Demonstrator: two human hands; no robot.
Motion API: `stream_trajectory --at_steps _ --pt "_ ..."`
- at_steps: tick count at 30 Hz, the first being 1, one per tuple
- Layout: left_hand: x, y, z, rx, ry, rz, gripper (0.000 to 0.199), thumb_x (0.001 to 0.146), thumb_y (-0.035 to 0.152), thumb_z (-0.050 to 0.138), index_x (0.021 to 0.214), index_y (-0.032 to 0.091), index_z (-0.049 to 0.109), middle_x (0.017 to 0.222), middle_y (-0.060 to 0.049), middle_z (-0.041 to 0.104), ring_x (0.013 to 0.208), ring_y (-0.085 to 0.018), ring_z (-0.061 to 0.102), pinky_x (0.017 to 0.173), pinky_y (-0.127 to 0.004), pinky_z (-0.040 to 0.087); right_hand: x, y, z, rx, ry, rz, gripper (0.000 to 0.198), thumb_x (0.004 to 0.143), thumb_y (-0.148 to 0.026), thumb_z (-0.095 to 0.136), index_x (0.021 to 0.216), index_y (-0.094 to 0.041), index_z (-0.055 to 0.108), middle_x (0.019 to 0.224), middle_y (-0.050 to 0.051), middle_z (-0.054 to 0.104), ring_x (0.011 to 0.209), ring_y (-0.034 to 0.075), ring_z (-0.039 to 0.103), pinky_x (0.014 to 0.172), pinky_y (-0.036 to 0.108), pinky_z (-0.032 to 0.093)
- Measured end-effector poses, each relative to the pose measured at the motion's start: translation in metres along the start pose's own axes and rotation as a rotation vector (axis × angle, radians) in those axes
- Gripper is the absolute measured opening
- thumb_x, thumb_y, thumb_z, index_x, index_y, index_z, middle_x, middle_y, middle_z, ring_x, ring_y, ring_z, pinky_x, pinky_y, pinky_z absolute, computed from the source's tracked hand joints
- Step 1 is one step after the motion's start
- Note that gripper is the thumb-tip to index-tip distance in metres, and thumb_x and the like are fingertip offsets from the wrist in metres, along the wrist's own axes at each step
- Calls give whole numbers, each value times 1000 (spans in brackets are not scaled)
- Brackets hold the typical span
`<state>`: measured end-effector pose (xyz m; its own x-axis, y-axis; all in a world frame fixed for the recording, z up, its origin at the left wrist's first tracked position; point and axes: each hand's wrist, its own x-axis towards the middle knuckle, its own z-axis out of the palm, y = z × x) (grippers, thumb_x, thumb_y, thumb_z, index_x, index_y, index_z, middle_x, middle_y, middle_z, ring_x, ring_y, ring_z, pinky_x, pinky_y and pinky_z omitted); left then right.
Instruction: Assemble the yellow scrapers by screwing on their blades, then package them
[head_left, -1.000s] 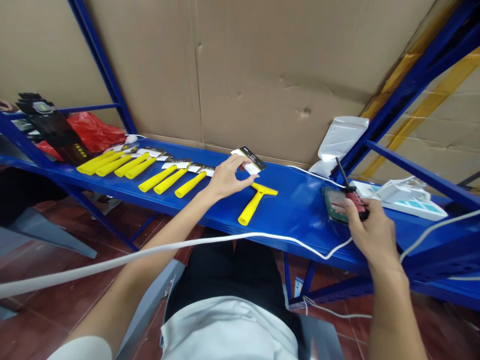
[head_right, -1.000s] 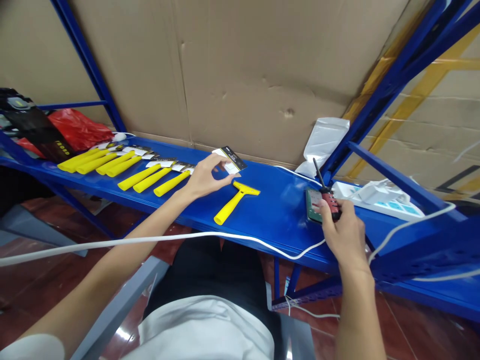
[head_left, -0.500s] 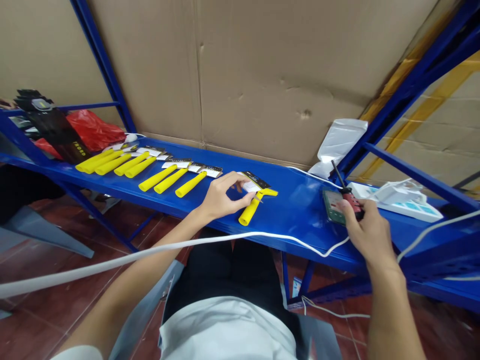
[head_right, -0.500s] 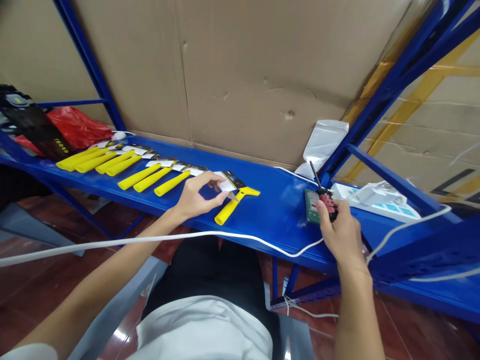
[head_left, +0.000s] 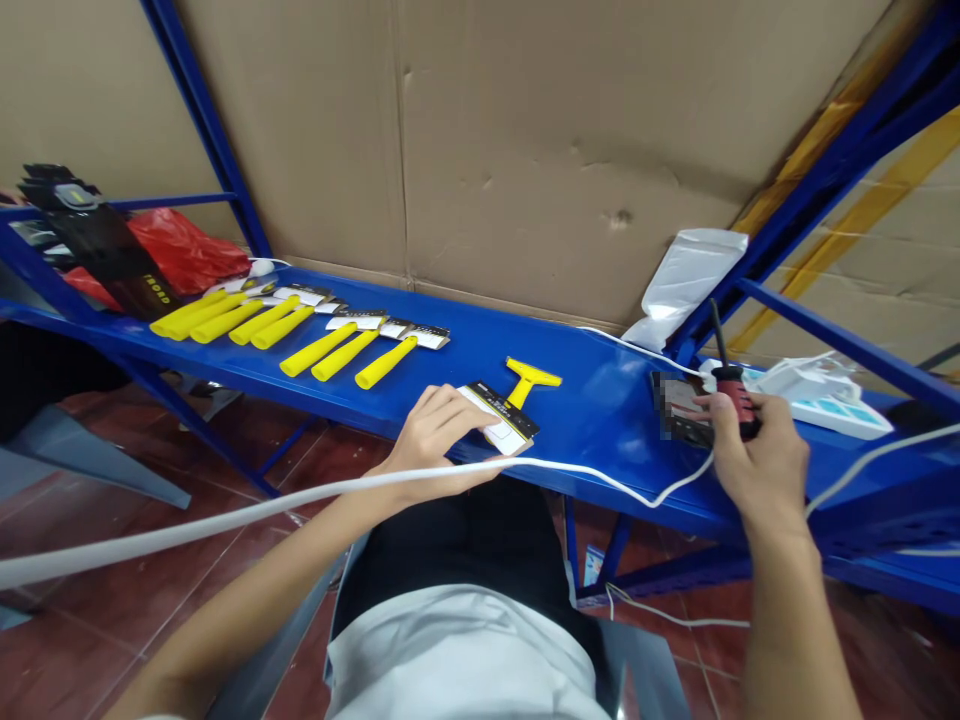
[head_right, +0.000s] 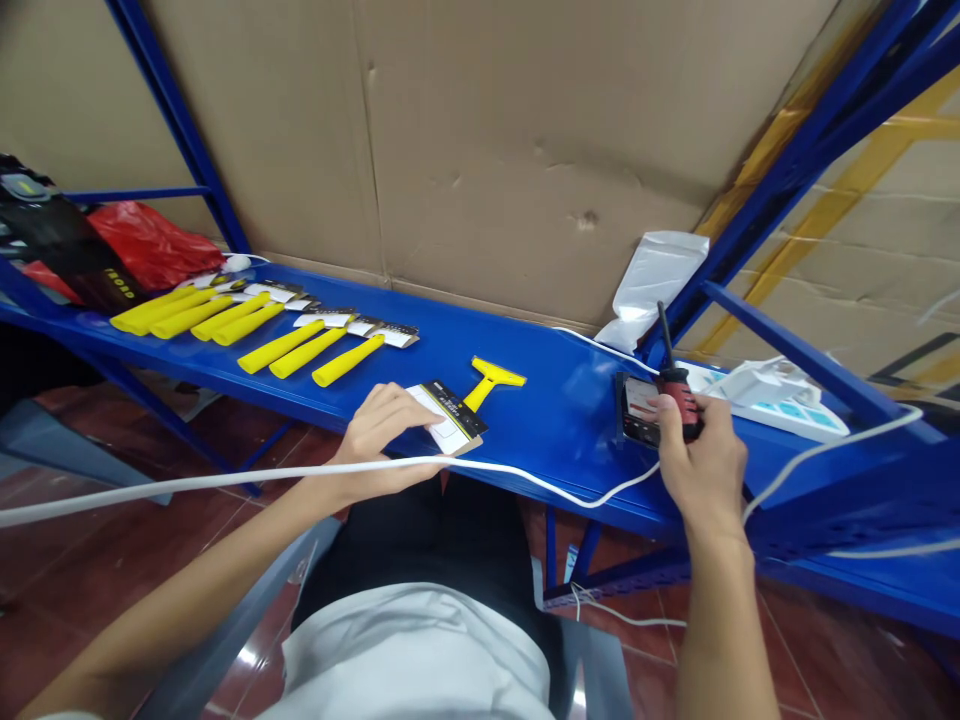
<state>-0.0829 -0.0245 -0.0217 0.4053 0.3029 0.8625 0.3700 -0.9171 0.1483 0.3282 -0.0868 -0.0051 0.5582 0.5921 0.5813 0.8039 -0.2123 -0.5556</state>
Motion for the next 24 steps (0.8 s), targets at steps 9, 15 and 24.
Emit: stream_trajectory --at_steps 9,15,24 --pt "-4 12 -6 31 165 71 37 89 52 96 105 27 75 95 -4 83 97 -28 78 98 -53 62 0 -4 1 -6 -31 20 48 89 -70 53 110 -27 59 104 22 81 108 46 78 93 54 58" --pt "-4 30 -10 -45 248 161 38 90 46 97 114 28 73 88 0 82 90 -26 83 96 -54 67 2 -3 2 -55 -117 0 50 88 -74 52 108 -29 58 95 19 79 97 45 77 83 50 56" --pt "-15 31 -17 99 223 248 40 84 42 101 113 30 76 95 1 86 96 -28 88 96 -51 68 1 -1 0 -62 -67 44 55 87 -73 50 114 -26 61 109 26 80 107 49 76 87 52 55"
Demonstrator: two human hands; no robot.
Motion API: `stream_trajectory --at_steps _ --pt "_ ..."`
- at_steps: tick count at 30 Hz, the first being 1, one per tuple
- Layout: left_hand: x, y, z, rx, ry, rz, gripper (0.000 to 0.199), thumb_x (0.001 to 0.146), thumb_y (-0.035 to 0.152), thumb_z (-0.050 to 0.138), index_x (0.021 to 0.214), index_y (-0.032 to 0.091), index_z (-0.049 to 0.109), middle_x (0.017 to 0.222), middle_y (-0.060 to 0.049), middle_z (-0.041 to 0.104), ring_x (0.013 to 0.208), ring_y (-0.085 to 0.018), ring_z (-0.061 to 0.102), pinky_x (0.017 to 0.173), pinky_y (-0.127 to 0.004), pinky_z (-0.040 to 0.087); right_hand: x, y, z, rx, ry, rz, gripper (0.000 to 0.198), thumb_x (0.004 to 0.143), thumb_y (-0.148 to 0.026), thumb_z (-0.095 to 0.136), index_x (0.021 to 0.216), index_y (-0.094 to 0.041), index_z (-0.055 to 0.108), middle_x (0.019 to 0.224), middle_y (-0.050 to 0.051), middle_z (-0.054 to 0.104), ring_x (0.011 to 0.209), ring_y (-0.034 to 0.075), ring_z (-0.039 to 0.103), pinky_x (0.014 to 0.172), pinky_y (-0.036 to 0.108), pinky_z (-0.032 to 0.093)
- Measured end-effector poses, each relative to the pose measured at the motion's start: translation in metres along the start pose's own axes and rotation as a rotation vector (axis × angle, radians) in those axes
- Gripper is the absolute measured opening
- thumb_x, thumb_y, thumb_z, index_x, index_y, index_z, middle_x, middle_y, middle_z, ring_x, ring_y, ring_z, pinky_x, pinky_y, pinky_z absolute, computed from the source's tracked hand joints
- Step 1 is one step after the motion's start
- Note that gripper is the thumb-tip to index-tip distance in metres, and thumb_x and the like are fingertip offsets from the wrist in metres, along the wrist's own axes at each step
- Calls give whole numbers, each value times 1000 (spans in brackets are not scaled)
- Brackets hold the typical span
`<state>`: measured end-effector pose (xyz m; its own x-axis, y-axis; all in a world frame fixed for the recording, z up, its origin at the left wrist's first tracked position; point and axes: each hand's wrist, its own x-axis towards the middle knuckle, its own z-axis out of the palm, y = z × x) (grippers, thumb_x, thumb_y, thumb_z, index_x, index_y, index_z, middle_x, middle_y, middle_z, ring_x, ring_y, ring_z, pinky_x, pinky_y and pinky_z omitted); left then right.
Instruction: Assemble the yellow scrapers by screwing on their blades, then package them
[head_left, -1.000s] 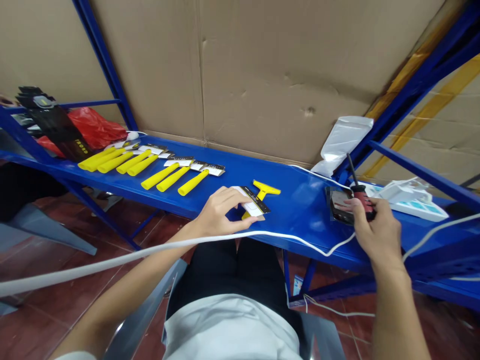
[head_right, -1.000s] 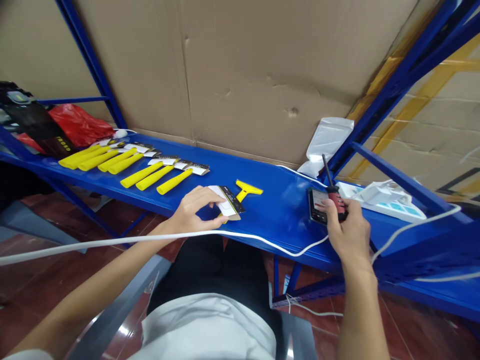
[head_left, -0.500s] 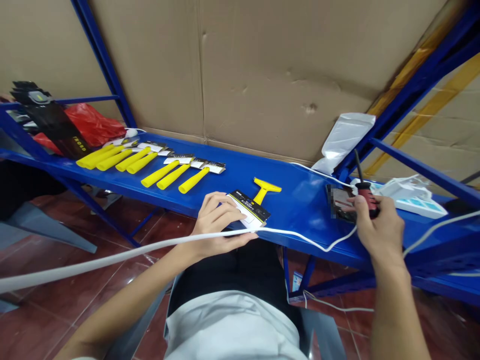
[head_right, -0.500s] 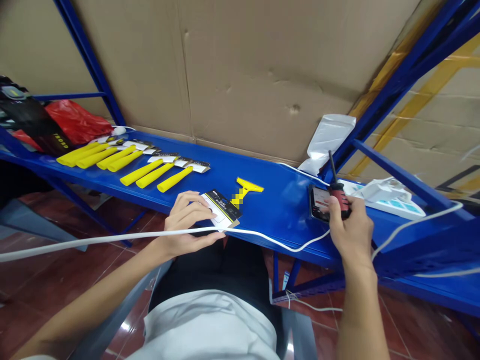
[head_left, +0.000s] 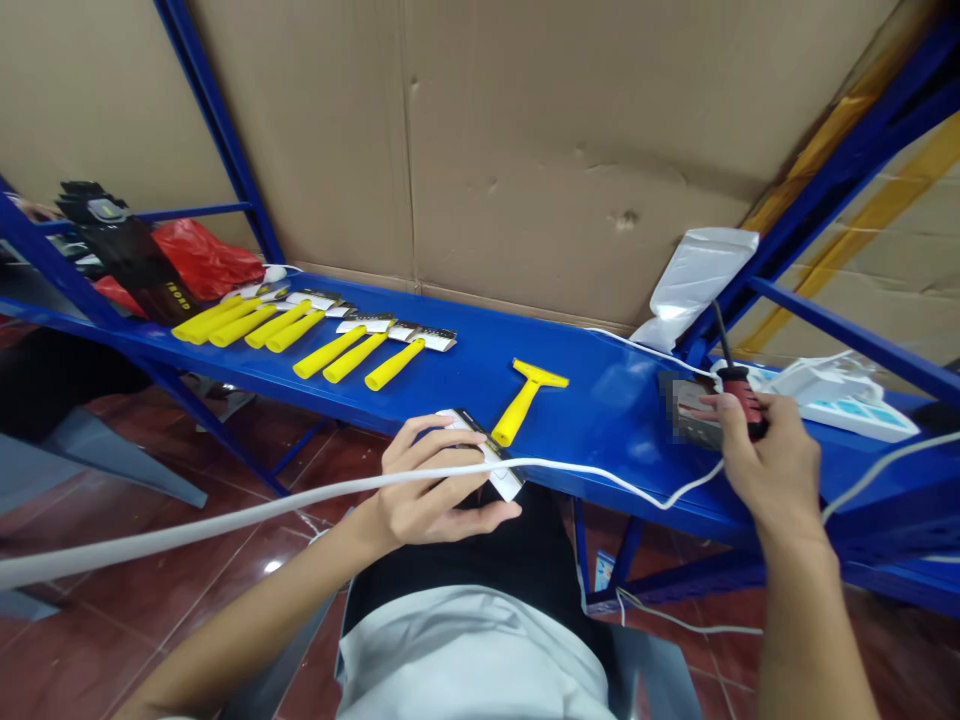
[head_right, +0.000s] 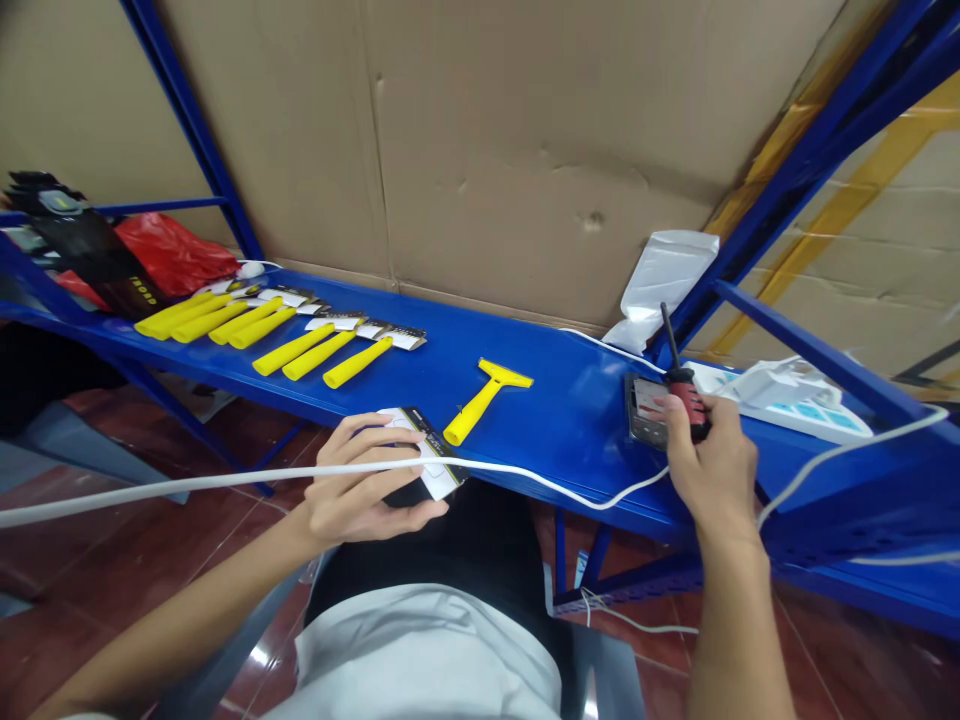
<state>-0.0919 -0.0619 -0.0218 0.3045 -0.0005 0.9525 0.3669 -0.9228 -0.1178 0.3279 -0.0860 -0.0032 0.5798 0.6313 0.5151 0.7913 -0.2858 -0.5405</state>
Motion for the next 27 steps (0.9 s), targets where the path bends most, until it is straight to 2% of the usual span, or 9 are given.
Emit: stream_trajectory --at_steps 6,10,13,16,18,21,27 --pt "-10 -10 13 68 -49 -44 36 86 44 100 106 27 76 96 -1 88 93 -27 89 94 -48 67 1 3 2 15 10 2 54 86 -75 51 112 -28 60 103 21 78 100 46 74 87 52 54" --pt "-18 -14 17 57 -96 -70 36 87 41 100 115 28 80 106 -4 89 103 -29 88 100 -50 68 2 4 3 3 7 -19 51 87 -73 52 110 -28 60 100 20 78 96 44 74 85 50 54" --pt "-22 -17 18 25 -147 -75 35 91 31 96 123 29 81 113 -5 89 113 -30 87 104 -50 68 3 5 5 -13 -26 -35 50 88 -74 52 107 -29 59 94 18 77 91 44 74 79 49 53" --pt "-25 -20 19 0 -177 -46 37 95 15 86 129 28 80 116 -5 90 120 -28 86 107 -48 67 3 5 5 -20 -50 -48 50 88 -77 51 106 -30 58 89 15 74 85 42 72 78 48 52" --pt "-24 -21 21 -8 -171 -26 40 97 7 81 132 27 79 116 -4 90 120 -28 86 107 -47 67 2 4 4 -10 -20 -43 50 89 -77 51 105 -30 57 88 15 73 84 41 71 79 49 53" --pt "-24 -23 24 -10 -165 4 38 100 6 77 132 25 78 117 -5 91 118 -27 86 104 -47 68 1 1 1 17 16 -19 49 89 -76 50 106 -30 56 93 17 75 87 42 72 80 50 53" --pt "-20 -20 22 -10 -99 122 25 100 8 80 119 24 82 115 -5 91 110 -25 87 95 -44 70 0 -6 -1 -15 -29 -7 47 83 -72 52 106 -30 55 97 20 78 94 47 77 83 53 55"
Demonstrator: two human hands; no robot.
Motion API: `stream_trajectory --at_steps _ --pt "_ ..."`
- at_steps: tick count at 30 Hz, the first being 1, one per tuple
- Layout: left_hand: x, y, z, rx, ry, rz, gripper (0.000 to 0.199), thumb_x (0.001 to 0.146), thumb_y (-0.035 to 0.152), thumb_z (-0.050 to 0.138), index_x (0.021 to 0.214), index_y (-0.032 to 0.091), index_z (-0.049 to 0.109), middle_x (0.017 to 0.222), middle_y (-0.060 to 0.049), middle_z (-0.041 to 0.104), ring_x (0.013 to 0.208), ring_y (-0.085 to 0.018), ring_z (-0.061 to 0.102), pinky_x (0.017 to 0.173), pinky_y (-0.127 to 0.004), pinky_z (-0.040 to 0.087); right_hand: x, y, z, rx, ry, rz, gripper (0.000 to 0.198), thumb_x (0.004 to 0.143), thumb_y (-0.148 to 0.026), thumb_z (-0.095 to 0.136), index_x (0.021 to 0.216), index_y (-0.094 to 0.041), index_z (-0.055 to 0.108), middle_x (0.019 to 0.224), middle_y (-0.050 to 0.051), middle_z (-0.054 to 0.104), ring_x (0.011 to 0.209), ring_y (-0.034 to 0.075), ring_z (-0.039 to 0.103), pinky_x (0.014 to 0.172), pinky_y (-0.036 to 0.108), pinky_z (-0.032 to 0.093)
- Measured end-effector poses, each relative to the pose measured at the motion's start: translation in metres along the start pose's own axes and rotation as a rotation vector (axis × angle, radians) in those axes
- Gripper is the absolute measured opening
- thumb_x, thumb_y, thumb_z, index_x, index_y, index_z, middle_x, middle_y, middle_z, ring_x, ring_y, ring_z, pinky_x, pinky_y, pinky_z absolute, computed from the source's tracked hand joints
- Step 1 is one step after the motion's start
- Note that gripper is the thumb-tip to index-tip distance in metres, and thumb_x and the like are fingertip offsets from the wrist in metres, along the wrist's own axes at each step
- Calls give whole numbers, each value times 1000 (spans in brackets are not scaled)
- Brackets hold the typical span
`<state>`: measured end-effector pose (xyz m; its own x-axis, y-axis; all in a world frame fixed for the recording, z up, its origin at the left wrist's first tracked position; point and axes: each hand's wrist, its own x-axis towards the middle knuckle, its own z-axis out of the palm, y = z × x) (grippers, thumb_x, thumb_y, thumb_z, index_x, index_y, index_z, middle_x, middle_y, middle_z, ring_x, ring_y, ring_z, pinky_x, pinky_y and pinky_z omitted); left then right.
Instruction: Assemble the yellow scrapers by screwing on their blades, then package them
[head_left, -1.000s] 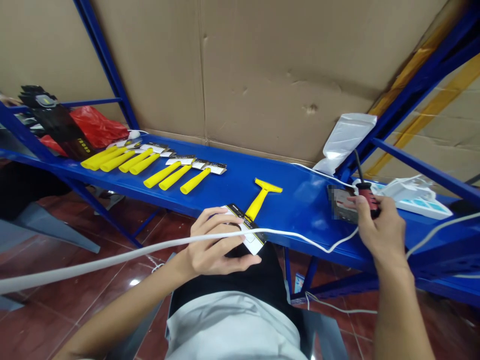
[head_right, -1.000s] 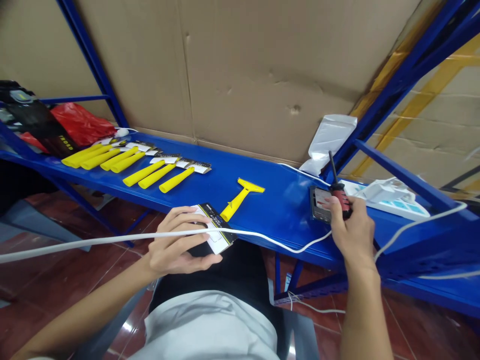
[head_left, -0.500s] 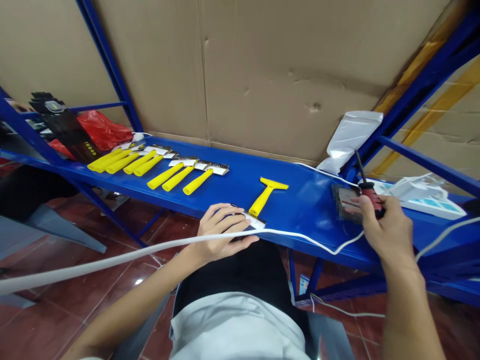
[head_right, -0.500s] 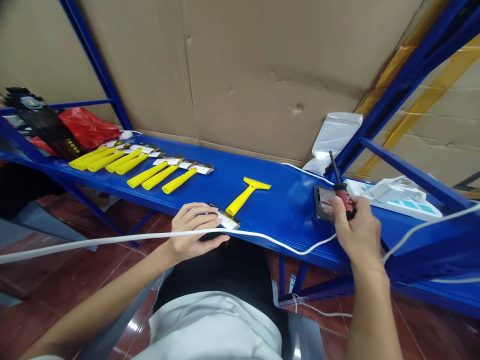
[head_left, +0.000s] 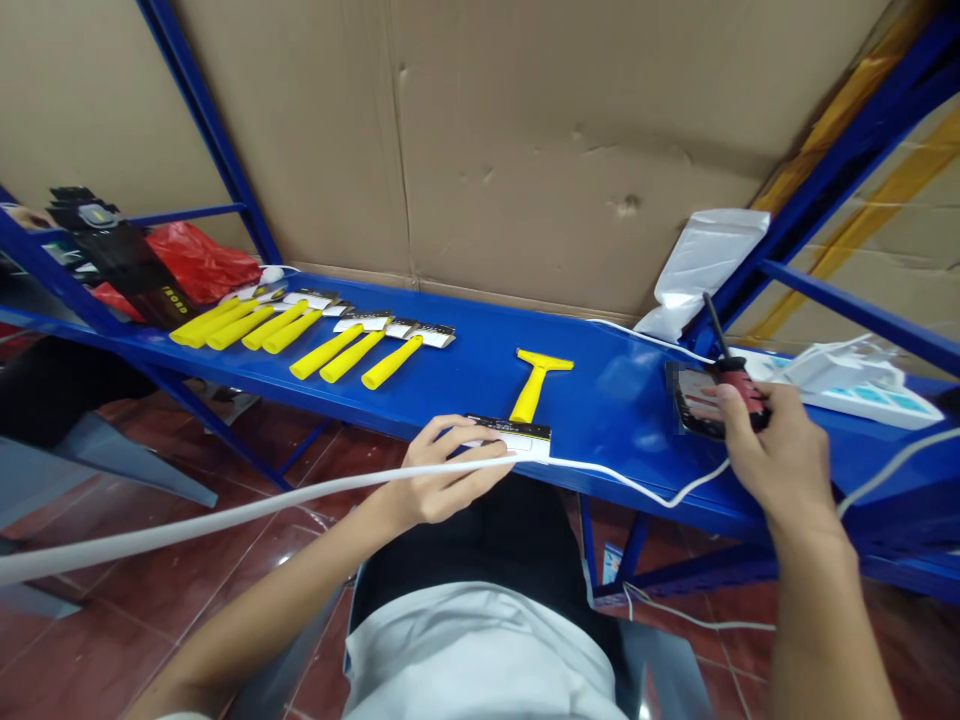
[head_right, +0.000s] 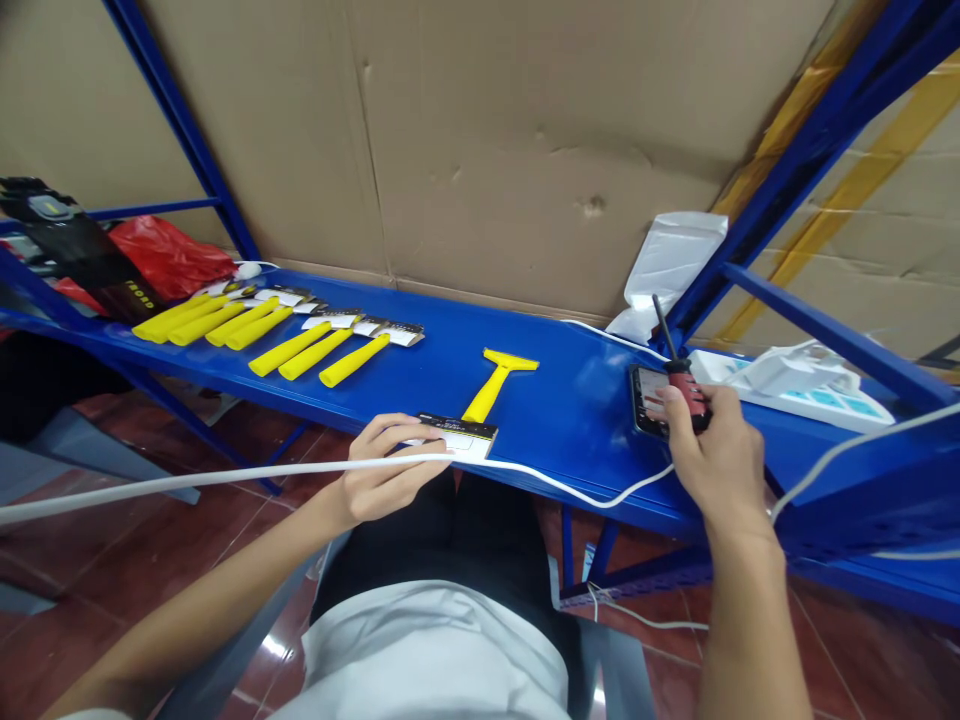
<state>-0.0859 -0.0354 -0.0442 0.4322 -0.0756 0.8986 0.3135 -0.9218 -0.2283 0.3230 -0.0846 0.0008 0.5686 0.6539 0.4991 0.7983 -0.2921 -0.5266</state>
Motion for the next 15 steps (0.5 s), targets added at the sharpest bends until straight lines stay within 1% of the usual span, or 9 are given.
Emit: stream_trajectory --at_steps 2,4,6,9,11,15 --pt "4 1 -3 16 11 28 22 100 9 80 116 24 82 117 -5 91 109 -25 87 93 -43 71 -2 -1 0 44 36 -15 47 84 -70 54 106 -29 56 91 19 78 96 48 79 86 54 57" --pt "11 1 -5 33 24 50 22 101 9 79 116 25 81 119 -4 91 109 -24 87 93 -42 71 -4 1 0 121 100 -39 45 87 -66 56 109 -27 60 79 14 76 95 46 82 91 54 59" --pt "18 0 -5 38 22 74 25 101 9 79 119 27 81 122 -2 90 113 -24 87 94 -41 71 -6 5 0 172 142 -55 44 91 -64 58 113 -26 63 68 9 72 87 44 83 93 54 60" --pt "28 -5 -4 42 -11 115 29 101 10 81 126 25 81 126 -4 90 123 -25 85 100 -41 70 -7 11 1 193 154 -54 45 93 -63 60 114 -25 67 65 7 72 74 41 81 88 55 60" --pt "32 -10 -1 61 -22 143 32 102 12 81 131 24 80 128 -5 89 130 -24 82 108 -40 68 -6 12 2 201 140 -55 45 93 -65 60 113 -25 68 66 7 73 75 41 81 88 55 60" --pt "35 -18 4 131 -12 203 31 107 18 77 138 22 80 129 -4 89 137 -22 79 120 -36 61 -4 8 0 195 90 -46 47 90 -69 59 111 -28 67 65 8 74 89 46 83 90 57 59"
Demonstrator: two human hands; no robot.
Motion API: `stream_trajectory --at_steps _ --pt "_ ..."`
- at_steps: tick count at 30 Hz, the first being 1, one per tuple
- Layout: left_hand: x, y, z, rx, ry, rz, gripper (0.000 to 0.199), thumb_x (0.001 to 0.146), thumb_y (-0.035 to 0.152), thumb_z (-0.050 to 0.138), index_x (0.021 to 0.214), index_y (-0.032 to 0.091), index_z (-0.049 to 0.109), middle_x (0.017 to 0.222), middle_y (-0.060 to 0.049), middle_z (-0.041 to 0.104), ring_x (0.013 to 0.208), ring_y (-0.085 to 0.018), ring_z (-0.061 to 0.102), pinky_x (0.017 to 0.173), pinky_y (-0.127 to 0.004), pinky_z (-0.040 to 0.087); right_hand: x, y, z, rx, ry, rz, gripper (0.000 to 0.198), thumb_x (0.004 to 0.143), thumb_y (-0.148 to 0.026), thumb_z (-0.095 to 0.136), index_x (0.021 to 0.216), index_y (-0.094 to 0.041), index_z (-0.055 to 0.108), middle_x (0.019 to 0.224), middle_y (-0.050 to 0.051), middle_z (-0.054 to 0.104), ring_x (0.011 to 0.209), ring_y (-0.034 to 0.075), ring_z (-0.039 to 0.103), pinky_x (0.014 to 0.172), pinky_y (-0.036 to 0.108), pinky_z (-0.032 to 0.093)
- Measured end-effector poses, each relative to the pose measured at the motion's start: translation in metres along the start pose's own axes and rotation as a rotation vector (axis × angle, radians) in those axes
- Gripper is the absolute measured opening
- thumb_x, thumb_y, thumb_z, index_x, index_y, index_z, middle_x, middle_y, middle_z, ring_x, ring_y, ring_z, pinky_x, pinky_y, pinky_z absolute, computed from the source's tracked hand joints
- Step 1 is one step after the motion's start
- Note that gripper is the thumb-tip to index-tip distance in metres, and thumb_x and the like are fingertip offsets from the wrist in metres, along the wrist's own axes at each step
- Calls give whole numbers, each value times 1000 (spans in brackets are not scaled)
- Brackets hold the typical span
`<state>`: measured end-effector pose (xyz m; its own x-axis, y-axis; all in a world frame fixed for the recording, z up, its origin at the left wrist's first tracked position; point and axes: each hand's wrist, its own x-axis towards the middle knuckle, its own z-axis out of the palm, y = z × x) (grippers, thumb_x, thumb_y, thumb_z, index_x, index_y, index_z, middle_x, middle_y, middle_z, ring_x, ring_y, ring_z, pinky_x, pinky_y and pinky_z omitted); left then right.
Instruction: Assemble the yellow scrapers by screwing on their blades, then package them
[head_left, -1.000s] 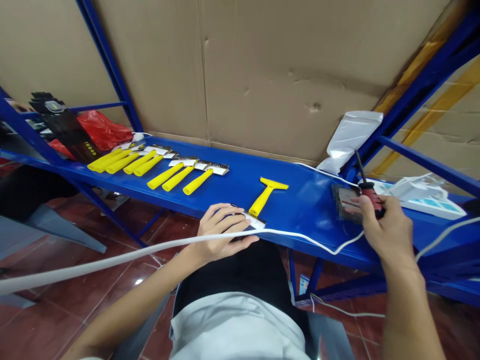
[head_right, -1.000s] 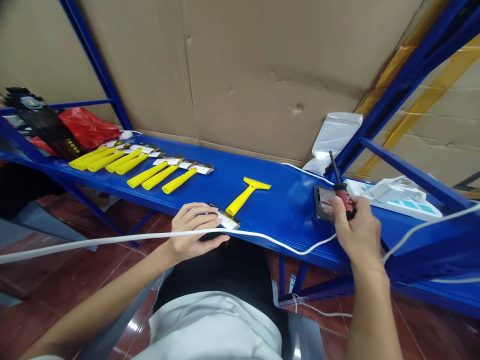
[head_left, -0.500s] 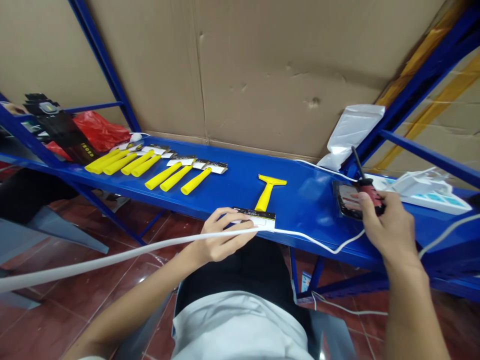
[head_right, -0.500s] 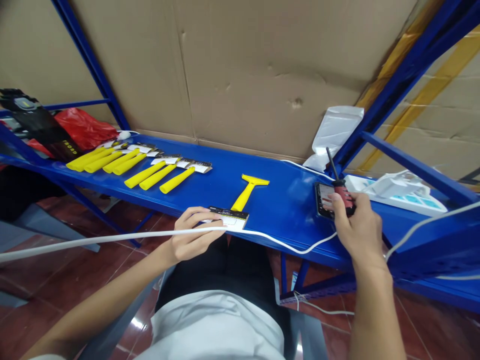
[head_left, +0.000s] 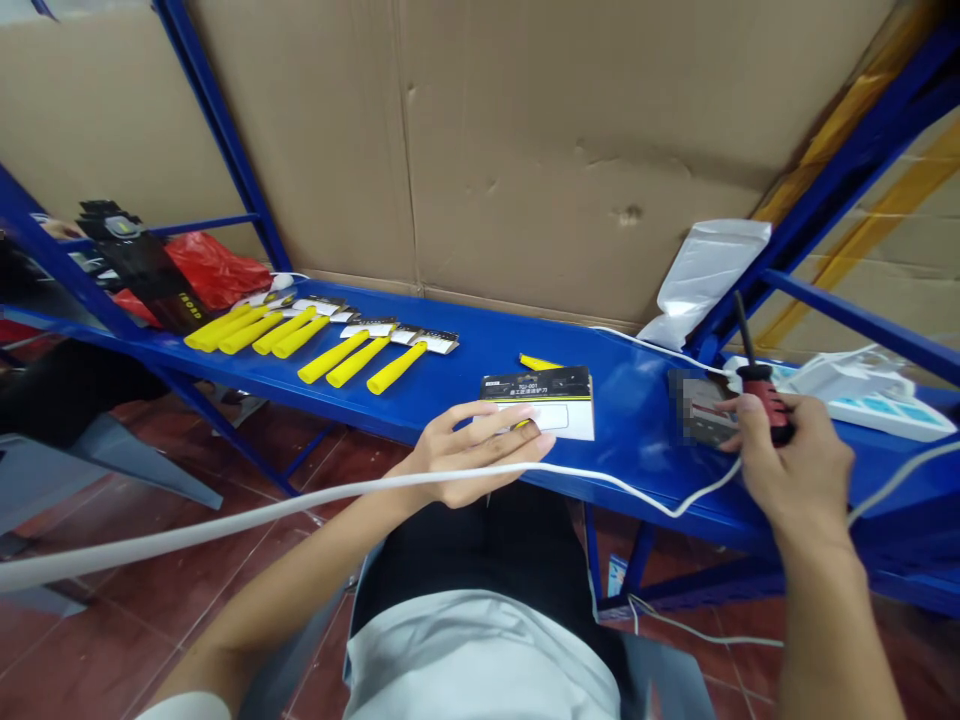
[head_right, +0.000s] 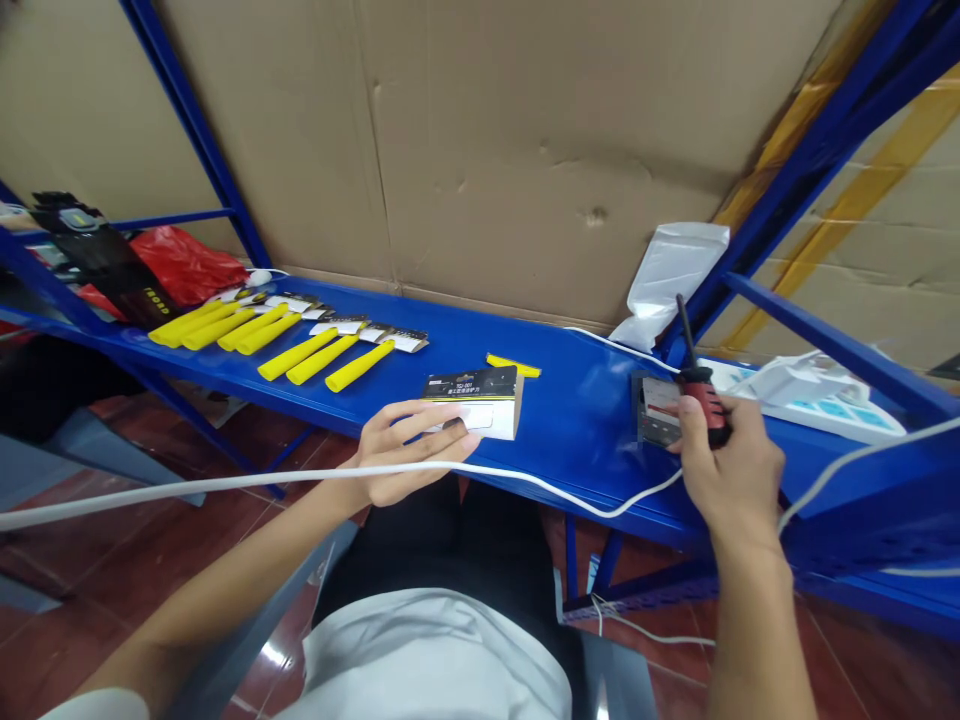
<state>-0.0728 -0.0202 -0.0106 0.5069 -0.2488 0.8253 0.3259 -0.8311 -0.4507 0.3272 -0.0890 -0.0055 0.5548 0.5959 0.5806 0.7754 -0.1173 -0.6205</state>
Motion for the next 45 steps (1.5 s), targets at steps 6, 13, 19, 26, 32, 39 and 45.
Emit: stream_trajectory --at_steps 6,13,19,26,32,39,45 --pt "-7 0 0 -47 -63 -23 31 111 17 70 140 23 77 132 -5 88 147 -25 74 124 -43 59 1 -1 -2 -7 -22 -4 47 89 -72 57 109 -30 63 66 9 76 90 46 82 87 56 57" --pt "-24 1 -1 -242 -181 -122 40 104 6 67 141 21 72 126 -9 89 128 -29 83 114 -52 66 -2 -6 3 60 -24 -33 39 91 -68 62 103 -31 63 70 9 79 87 42 83 87 53 58" --pt "-22 1 1 -381 -124 -311 33 107 8 67 137 21 73 122 -12 85 113 -24 85 96 -37 72 16 -35 13 278 -248 -213 44 103 -70 66 103 -27 75 100 11 88 92 32 83 89 44 60" --pt "-8 -7 4 -526 -405 -652 42 113 36 72 152 23 72 150 -16 74 138 -30 74 118 -46 64 79 -84 80 238 -626 -364 72 106 -88 46 78 -25 66 82 9 78 81 27 72 86 41 55" --pt "-2 -10 5 -572 -628 -744 50 115 49 66 157 23 72 151 -16 73 143 -34 68 125 -56 56 92 -101 146 152 -988 -488 70 80 -92 78 90 -24 71 89 5 75 83 26 65 78 39 51" --pt "3 -16 6 -672 -662 -777 58 109 56 75 157 23 69 151 -15 67 145 -32 63 127 -52 53 82 -92 151 320 -1069 -432 66 77 -79 88 108 -22 77 113 9 82 103 32 71 98 46 56" --pt "0 -11 7 -617 -552 -742 47 107 54 79 143 24 69 140 -12 74 133 -31 70 115 -49 59 82 -96 146 283 -1083 -426 63 76 -77 91 99 -22 72 104 7 80 95 28 69 88 42 54"
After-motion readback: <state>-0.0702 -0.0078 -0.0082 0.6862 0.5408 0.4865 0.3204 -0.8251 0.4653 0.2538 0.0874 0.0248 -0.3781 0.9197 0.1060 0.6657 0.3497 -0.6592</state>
